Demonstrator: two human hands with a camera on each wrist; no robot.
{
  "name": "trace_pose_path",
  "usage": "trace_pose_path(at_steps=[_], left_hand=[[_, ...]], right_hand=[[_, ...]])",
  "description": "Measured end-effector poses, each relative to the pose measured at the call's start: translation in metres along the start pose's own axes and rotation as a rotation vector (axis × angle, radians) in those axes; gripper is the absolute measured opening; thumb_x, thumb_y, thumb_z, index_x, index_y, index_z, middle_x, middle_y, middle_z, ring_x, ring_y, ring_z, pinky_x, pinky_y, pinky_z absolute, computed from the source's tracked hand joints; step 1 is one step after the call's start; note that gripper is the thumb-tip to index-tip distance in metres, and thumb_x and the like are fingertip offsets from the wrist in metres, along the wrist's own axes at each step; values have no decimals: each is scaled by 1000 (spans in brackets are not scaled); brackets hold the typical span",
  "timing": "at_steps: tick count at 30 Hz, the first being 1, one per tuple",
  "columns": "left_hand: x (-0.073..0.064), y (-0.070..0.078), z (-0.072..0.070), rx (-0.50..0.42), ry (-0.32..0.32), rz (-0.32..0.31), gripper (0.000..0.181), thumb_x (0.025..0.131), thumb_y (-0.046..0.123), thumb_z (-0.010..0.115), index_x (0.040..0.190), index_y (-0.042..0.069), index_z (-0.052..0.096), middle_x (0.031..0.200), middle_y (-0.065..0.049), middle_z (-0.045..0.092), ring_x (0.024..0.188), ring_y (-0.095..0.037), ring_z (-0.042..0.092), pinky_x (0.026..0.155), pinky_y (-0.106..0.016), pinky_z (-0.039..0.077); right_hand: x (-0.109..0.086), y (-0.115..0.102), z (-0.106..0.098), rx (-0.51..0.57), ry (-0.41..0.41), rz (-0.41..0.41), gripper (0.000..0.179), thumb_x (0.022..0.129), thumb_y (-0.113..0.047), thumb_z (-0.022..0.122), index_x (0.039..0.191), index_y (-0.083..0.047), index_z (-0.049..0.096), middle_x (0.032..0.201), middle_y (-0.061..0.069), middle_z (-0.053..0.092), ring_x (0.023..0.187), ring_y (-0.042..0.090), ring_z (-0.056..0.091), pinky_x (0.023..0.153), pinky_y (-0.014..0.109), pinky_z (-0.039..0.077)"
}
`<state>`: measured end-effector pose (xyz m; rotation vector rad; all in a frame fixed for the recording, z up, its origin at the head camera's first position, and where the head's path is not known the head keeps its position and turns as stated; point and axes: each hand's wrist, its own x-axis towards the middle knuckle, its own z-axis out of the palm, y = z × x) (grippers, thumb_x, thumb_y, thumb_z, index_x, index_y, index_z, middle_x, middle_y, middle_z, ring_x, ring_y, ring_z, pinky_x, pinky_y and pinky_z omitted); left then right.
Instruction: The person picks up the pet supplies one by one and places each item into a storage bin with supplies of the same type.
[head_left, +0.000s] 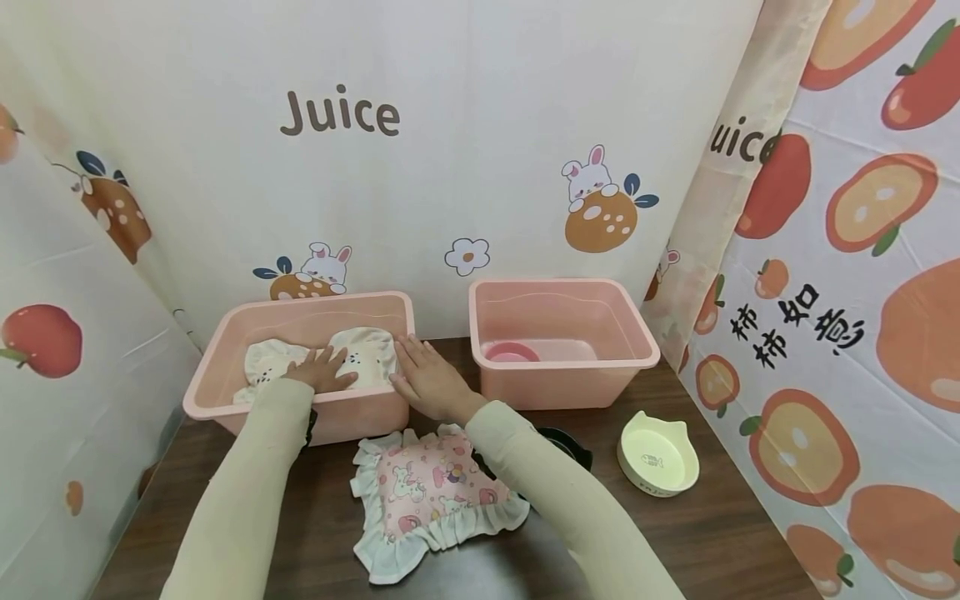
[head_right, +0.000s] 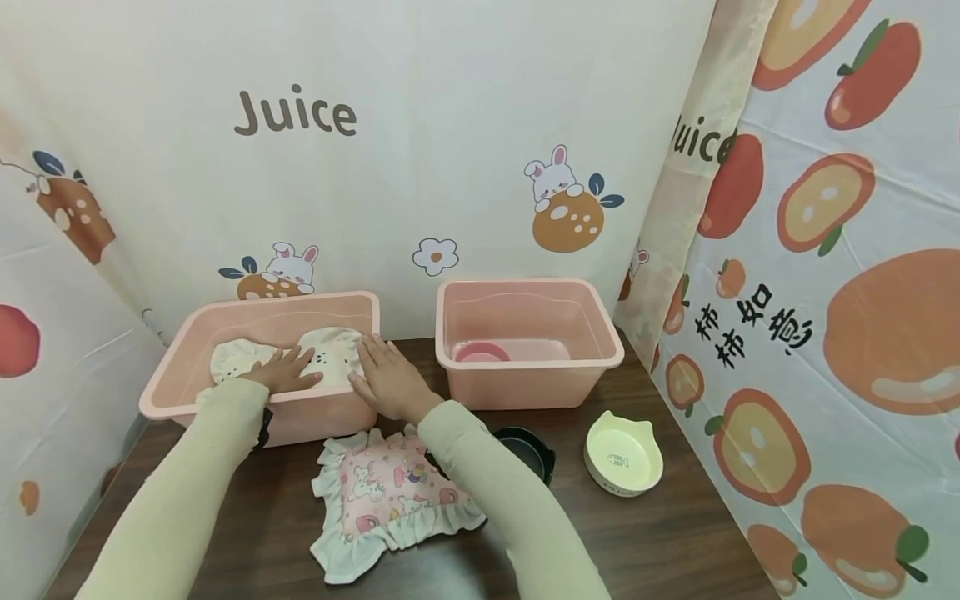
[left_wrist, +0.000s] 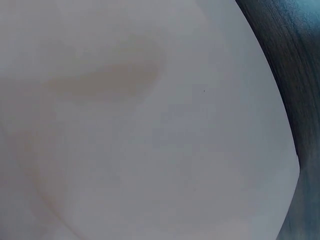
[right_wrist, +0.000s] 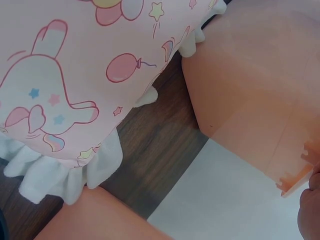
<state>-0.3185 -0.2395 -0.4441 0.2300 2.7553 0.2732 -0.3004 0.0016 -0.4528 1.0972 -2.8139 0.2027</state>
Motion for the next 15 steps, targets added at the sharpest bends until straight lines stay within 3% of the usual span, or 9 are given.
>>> trace_pose_path(at_steps=[7,15], left_hand=[[-2,1,-4,-18,-11,-4,72,99,42,43,149,-4,19,152,-34,10,139,-53,7,107,-70,11],[10,-8,2,-45,5,28,75,99,45,42,151,-3,14,152,-37,4,139,-55,3,106,-72,9]], right_hand=[[0,-1,-2,-1,-14,3,63,104,-41,23,153,-2,16,160,10,13,148,23,10,119,34,8],[1,2,-6,-22,-53,-11,63,104,-43,22,153,-2,15,160,11,13,148,23,10,119,34,9]])
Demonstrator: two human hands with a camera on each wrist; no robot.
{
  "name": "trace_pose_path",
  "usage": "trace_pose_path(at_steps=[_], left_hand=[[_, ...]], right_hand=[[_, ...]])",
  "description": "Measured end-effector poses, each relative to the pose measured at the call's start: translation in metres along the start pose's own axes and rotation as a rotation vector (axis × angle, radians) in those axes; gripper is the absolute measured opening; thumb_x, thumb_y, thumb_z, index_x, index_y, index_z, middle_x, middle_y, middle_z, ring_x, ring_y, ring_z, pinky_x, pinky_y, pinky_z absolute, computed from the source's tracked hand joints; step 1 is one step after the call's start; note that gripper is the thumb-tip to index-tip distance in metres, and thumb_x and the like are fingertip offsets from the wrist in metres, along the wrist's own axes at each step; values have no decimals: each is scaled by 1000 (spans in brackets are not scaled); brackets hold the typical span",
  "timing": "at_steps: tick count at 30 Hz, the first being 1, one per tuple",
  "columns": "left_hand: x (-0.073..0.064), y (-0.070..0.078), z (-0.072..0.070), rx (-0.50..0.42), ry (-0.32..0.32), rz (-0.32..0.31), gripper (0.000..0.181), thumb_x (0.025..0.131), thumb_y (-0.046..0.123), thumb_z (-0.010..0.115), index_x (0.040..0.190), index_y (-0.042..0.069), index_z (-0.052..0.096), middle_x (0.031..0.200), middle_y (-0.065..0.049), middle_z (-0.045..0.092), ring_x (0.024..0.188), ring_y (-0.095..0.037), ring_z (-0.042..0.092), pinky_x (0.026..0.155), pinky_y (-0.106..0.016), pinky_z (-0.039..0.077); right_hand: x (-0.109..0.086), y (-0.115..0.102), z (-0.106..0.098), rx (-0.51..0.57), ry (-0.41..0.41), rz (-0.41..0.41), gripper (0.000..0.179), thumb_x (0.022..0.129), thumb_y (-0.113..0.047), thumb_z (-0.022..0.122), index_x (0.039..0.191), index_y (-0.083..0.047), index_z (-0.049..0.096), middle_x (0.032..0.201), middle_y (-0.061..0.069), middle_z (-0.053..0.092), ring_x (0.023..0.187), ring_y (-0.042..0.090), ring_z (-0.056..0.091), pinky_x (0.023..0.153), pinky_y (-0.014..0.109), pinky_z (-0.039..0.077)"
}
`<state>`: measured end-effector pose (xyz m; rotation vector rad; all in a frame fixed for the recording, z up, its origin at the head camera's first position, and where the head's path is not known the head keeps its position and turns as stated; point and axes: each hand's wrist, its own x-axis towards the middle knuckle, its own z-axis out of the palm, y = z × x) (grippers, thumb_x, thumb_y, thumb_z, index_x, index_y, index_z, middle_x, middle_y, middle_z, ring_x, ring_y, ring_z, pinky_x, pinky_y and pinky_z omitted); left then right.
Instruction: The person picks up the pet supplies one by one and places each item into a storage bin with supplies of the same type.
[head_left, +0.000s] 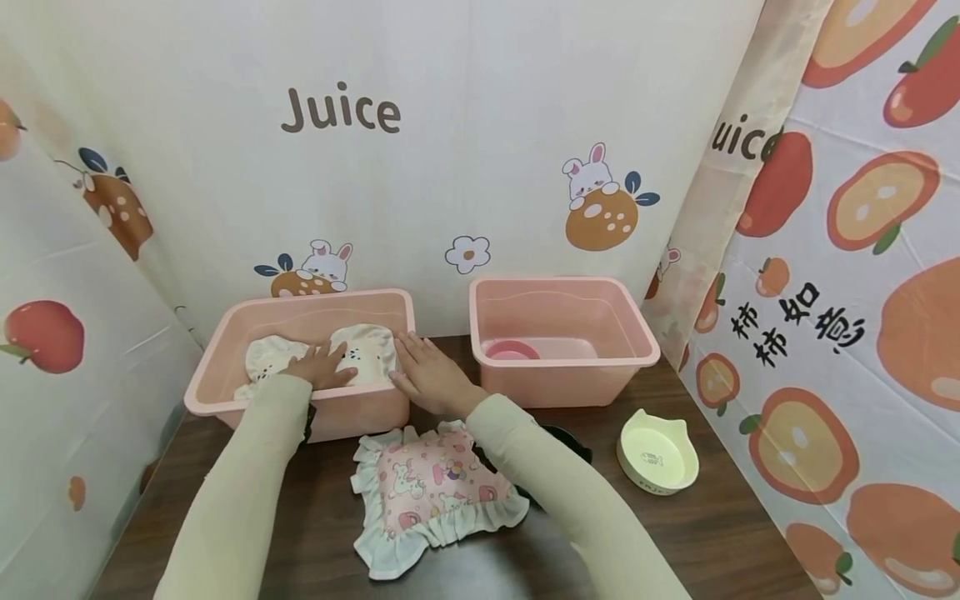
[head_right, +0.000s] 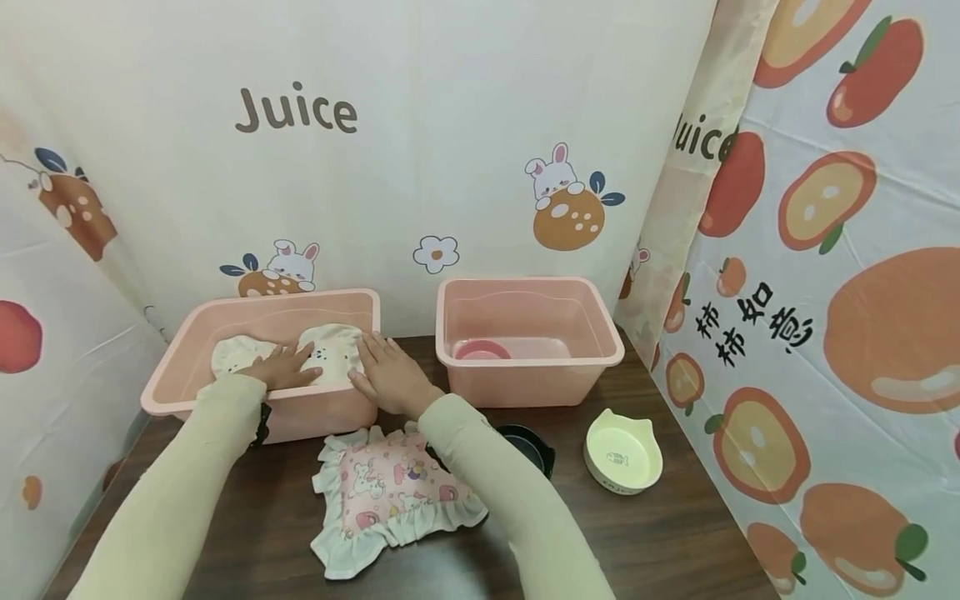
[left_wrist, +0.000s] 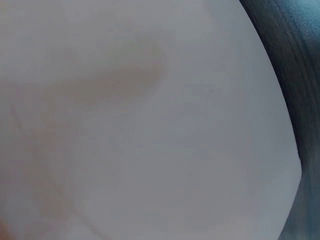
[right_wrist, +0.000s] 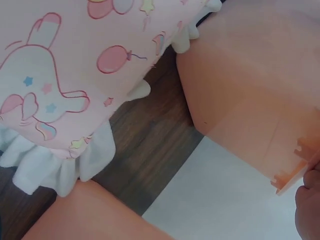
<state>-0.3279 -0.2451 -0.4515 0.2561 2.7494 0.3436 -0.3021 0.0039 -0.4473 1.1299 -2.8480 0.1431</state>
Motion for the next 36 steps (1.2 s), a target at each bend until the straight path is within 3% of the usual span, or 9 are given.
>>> trace_pose_path(at_steps=[10,18,24,36], left_hand=[[-14,3,-12,55,86,53,69,102,45,36,152,1,18,155,-29,10,140,-51,12,104,-73,12],[-34,13,-22,-39,139,62,71,102,46,36,153,1,14,156,-27,11,142,-47,9,107,-70,7],[-57,21,-25,-48,213,88,76,100,51,35,152,1,15,155,-29,14,142,-47,11,108,-70,8],[-112,48,-16,4,326,30,73,99,48,41,151,1,22,152,-32,20,135,-59,15,102,-74,18]], right_hand=[[0,6,-11,16,-65,-28,64,104,-44,24,153,-3,18,161,8,9,148,21,7,119,31,8],[4,15,-18,56,-115,-27,65,104,-44,26,154,-5,14,161,10,11,148,23,3,119,33,5],[8,21,-20,61,-104,-56,63,104,-39,33,152,-1,18,160,12,13,148,25,5,119,36,9],[10,24,-22,88,-149,-67,66,103,-44,31,153,-4,13,161,10,8,148,23,5,119,33,7]])
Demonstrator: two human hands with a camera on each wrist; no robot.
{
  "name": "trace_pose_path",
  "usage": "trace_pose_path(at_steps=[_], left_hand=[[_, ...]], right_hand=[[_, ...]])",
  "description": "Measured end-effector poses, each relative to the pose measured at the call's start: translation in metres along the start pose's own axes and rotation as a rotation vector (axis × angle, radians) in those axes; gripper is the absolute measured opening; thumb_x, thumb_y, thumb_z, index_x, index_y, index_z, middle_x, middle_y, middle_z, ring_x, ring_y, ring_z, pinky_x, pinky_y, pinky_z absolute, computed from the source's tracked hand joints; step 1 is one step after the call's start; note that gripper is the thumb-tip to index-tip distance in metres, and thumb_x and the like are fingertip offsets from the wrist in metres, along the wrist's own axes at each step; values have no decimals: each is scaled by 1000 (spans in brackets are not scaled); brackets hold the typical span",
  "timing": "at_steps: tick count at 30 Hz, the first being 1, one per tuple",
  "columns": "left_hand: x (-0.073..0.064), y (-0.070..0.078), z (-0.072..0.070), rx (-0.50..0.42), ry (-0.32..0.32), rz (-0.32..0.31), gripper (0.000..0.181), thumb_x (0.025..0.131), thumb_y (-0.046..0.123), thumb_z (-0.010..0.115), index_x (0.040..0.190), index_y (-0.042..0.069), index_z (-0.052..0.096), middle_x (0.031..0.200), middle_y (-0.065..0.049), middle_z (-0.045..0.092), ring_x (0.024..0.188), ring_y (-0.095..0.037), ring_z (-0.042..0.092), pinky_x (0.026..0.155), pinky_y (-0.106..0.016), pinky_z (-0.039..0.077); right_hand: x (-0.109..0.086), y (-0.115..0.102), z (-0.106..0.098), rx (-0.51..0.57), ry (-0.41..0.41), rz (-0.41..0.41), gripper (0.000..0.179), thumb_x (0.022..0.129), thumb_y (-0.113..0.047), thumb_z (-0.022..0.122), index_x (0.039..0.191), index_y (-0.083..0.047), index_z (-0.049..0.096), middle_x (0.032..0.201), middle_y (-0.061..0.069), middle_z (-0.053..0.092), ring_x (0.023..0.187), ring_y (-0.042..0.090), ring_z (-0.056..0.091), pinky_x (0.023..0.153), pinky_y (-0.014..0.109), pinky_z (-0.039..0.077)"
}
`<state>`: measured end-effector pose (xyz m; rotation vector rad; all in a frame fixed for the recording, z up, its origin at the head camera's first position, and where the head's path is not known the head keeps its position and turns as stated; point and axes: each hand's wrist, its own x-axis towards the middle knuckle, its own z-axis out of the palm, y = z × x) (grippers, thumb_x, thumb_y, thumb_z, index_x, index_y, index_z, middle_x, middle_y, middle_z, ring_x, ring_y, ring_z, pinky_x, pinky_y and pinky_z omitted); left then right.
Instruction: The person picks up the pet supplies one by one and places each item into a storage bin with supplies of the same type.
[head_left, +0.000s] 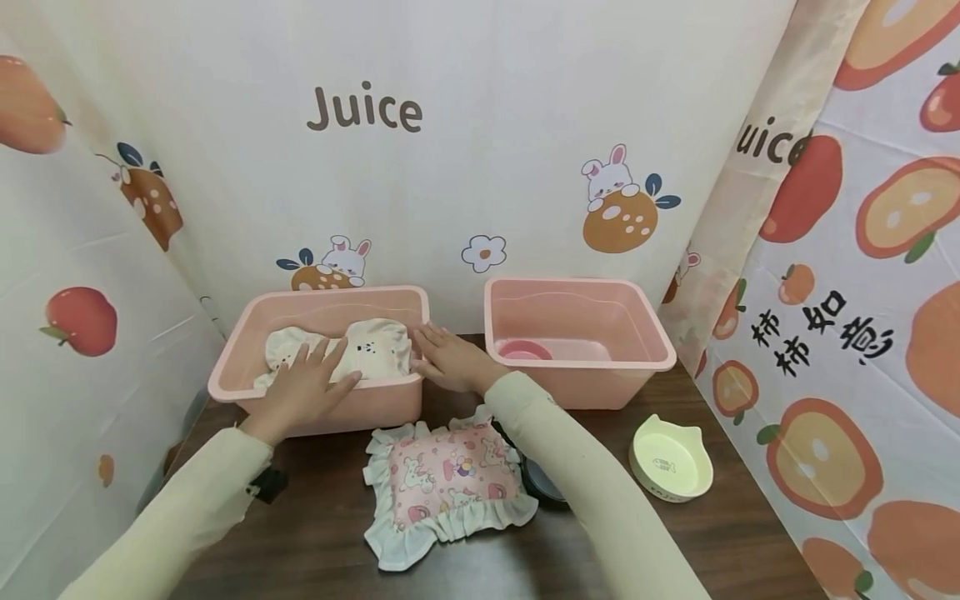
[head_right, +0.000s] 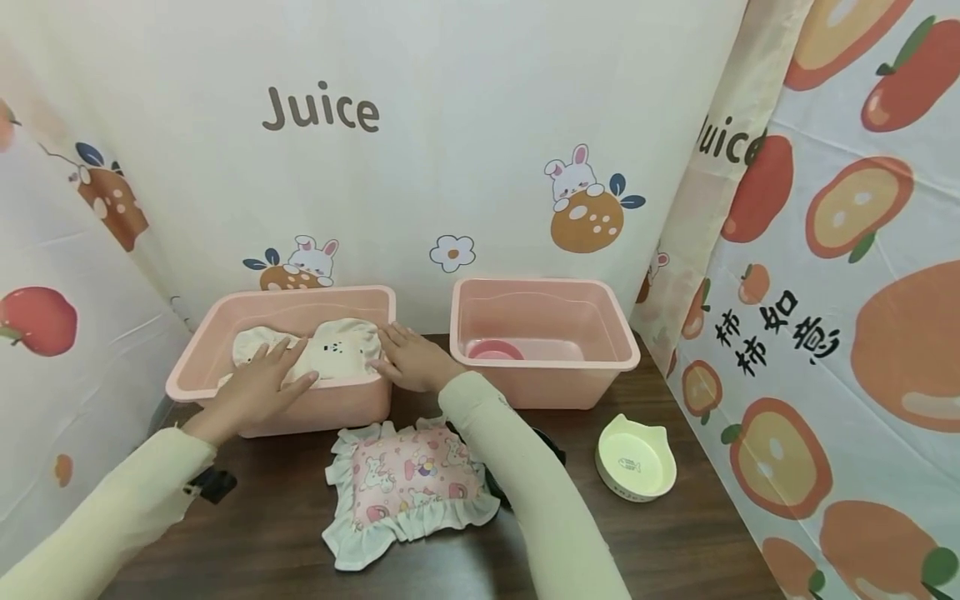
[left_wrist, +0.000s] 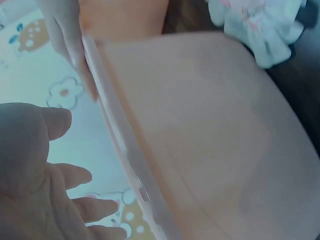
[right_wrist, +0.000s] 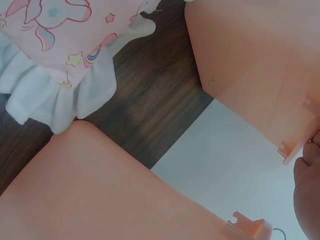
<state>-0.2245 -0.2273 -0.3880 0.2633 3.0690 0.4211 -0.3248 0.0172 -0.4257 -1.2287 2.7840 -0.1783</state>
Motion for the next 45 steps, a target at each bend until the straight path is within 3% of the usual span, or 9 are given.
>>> trace_pose_path(at_steps=[5,11,18,27,32,38,45], left_hand=[[-27,8,10,3,52,32,69,99,46,44,151,4,27,152,-32,19,135,-59,14,102,-74,19],[-59,22,37,51,160,114,66,95,42,56,148,9,36,151,-27,29,134,-57,22,102,-72,23],[-77,43,77,126,202,182,68,89,43,64,147,15,41,152,-16,34,137,-48,28,100,-69,30],[-73,61,131,134,226,266,68,86,49,64,143,16,46,151,-15,37,138,-45,28,100,-67,33],[-64,58,154,55,142,321,73,86,47,66,145,12,42,151,-19,34,136,-47,31,99,-69,32],[-54,49,170,-50,-16,371,85,83,49,69,150,12,33,156,-19,24,139,-47,24,103,-69,27],[-46,48,180,-89,-16,382,96,75,47,78,151,14,31,154,-20,27,137,-47,27,101,-67,32]], right_hand=[[1,1,1,28,6,-12,67,103,-42,32,153,-2,14,161,11,8,148,24,5,119,37,10],[1,2,0,12,14,-23,67,103,-42,33,153,-1,14,161,11,8,148,24,7,119,37,11],[1,2,-1,-18,6,-21,67,103,-41,33,153,0,14,161,11,8,148,24,8,119,34,9],[0,2,2,-58,21,-24,67,103,-43,29,152,0,14,160,13,11,148,24,10,119,36,14],[0,2,1,-64,24,-25,67,104,-44,27,152,1,14,160,13,12,148,24,10,119,34,11],[0,1,2,-43,18,-13,66,104,-40,32,152,0,14,160,13,10,148,24,8,119,34,11],[1,2,3,-38,26,-13,66,104,-41,31,152,0,15,159,15,14,148,25,10,119,36,13]])
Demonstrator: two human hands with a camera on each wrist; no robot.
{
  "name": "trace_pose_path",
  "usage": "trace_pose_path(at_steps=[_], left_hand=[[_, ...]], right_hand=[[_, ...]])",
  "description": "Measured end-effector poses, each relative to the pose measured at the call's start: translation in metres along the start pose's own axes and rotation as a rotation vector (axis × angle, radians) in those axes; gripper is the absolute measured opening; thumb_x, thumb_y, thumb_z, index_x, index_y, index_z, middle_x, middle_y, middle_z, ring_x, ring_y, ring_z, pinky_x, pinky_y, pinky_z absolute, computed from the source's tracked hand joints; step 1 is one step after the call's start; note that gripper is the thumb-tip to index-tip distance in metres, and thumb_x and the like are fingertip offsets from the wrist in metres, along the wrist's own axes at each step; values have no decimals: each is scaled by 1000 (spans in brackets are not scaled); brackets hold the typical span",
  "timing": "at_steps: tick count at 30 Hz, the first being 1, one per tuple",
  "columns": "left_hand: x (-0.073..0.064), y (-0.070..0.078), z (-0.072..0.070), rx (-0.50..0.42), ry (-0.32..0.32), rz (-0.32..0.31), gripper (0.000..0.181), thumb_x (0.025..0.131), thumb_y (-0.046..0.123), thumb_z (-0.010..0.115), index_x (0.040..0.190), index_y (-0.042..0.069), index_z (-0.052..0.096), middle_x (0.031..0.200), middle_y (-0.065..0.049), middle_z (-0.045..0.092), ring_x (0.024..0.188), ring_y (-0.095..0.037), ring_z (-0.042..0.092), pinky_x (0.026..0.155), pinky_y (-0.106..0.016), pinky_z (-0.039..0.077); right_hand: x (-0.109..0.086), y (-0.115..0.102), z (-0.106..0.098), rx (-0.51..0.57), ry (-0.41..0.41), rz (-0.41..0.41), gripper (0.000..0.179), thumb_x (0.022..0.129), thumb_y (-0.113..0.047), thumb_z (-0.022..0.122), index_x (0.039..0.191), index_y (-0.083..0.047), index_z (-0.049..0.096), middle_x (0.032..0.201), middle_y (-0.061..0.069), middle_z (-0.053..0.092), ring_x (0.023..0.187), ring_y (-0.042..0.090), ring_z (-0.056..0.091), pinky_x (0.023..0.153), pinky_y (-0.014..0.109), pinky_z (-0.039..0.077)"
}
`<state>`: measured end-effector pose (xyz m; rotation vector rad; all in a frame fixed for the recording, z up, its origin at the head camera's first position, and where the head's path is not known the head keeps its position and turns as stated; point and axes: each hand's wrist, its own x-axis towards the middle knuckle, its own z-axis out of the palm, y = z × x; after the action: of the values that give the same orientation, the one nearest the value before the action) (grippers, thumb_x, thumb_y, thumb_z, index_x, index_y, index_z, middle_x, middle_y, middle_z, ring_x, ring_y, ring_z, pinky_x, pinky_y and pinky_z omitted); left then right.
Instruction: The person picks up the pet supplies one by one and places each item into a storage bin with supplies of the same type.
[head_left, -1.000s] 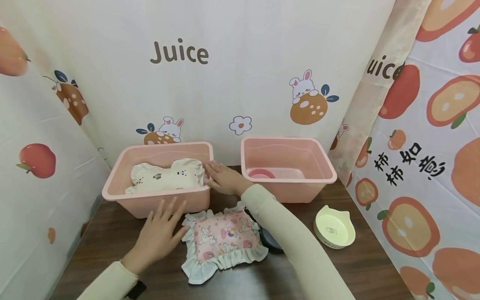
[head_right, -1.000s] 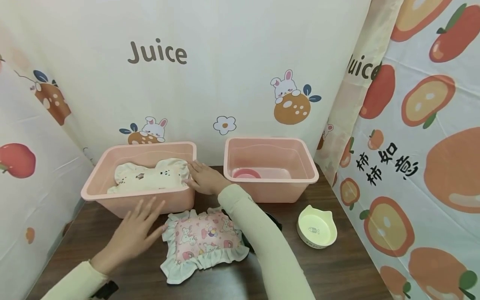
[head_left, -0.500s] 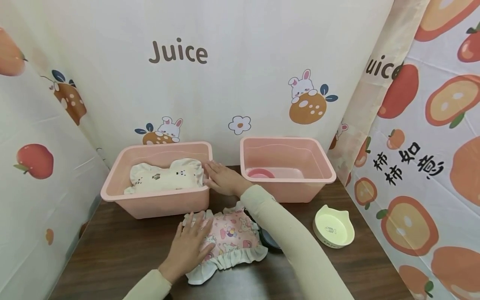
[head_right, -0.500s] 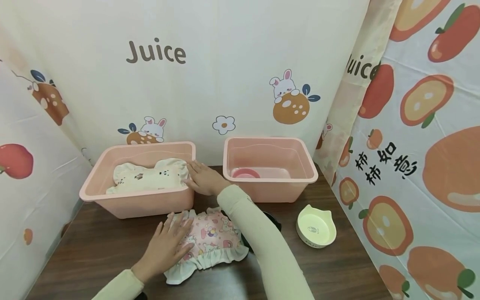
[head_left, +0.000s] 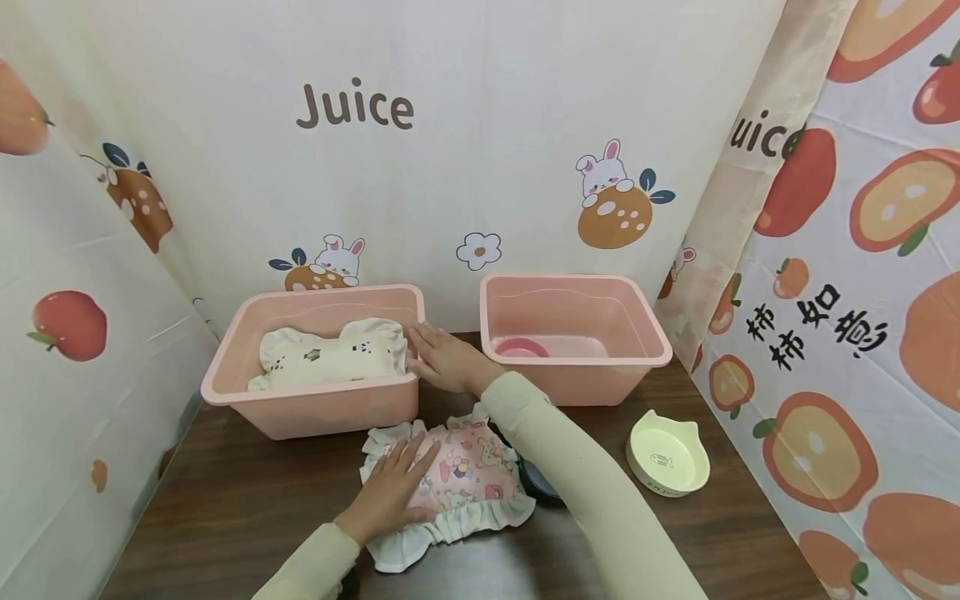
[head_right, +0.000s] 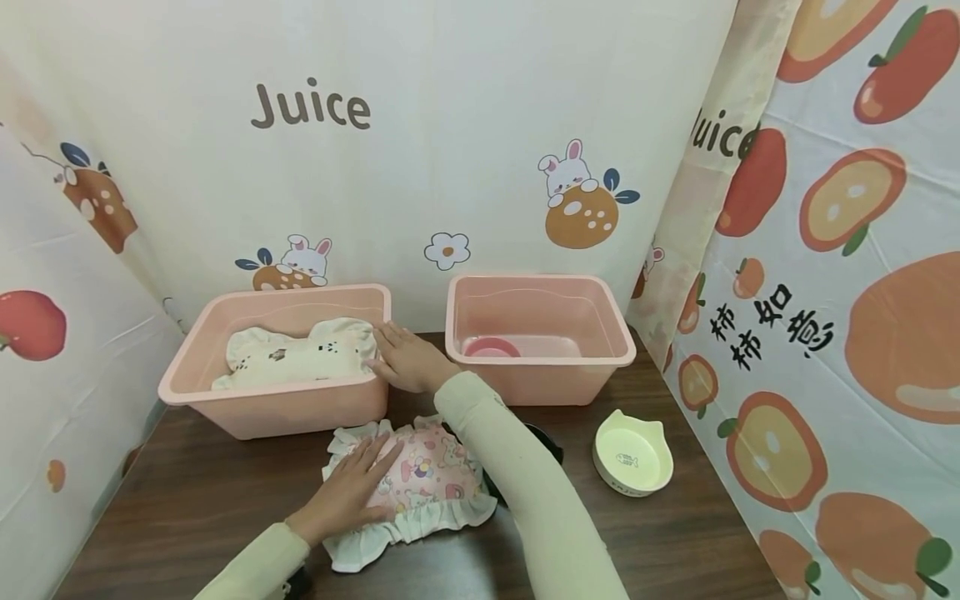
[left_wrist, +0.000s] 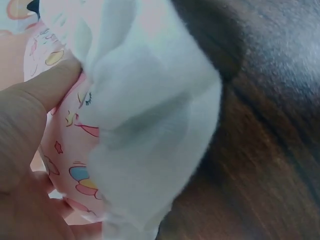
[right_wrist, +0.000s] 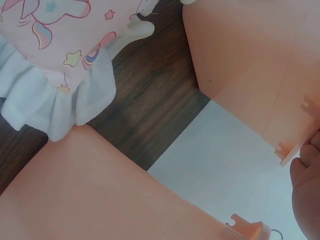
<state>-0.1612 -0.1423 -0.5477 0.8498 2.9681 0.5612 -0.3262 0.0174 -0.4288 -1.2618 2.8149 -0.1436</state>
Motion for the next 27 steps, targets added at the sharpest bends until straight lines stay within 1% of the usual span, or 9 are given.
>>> trace_pose_path(at_steps=[5,8,14,20,27], left_hand=[[0,-1,3,36,42,29,97,72,46,81,150,15,34,144,-19,39,128,-40,39,97,-62,39],[-2,-1,4,59,54,33,96,71,46,82,149,15,36,140,-19,43,124,-39,43,94,-61,41],[-8,-1,3,61,52,16,92,72,44,81,148,16,38,137,-18,46,120,-39,45,90,-62,43],[-16,-1,2,57,73,25,91,70,42,83,147,16,41,134,-19,49,117,-40,47,87,-61,44],[-22,0,1,37,81,6,91,69,37,85,146,18,42,132,-19,51,115,-40,48,85,-60,45]], right_hand=[[0,1,0,-1,2,-5,67,104,-43,29,152,0,15,160,15,13,148,25,10,119,35,13],[0,1,1,17,3,-5,66,104,-41,31,153,-1,14,160,14,13,148,24,9,119,35,12],[-1,1,2,44,7,8,66,103,-39,36,154,-5,11,161,11,10,148,22,7,119,33,11],[0,2,5,52,31,-1,66,103,-38,37,153,-3,14,160,13,13,148,23,8,119,34,12],[0,4,7,50,44,-16,65,103,-38,36,152,0,17,159,17,16,148,25,10,118,38,16]])
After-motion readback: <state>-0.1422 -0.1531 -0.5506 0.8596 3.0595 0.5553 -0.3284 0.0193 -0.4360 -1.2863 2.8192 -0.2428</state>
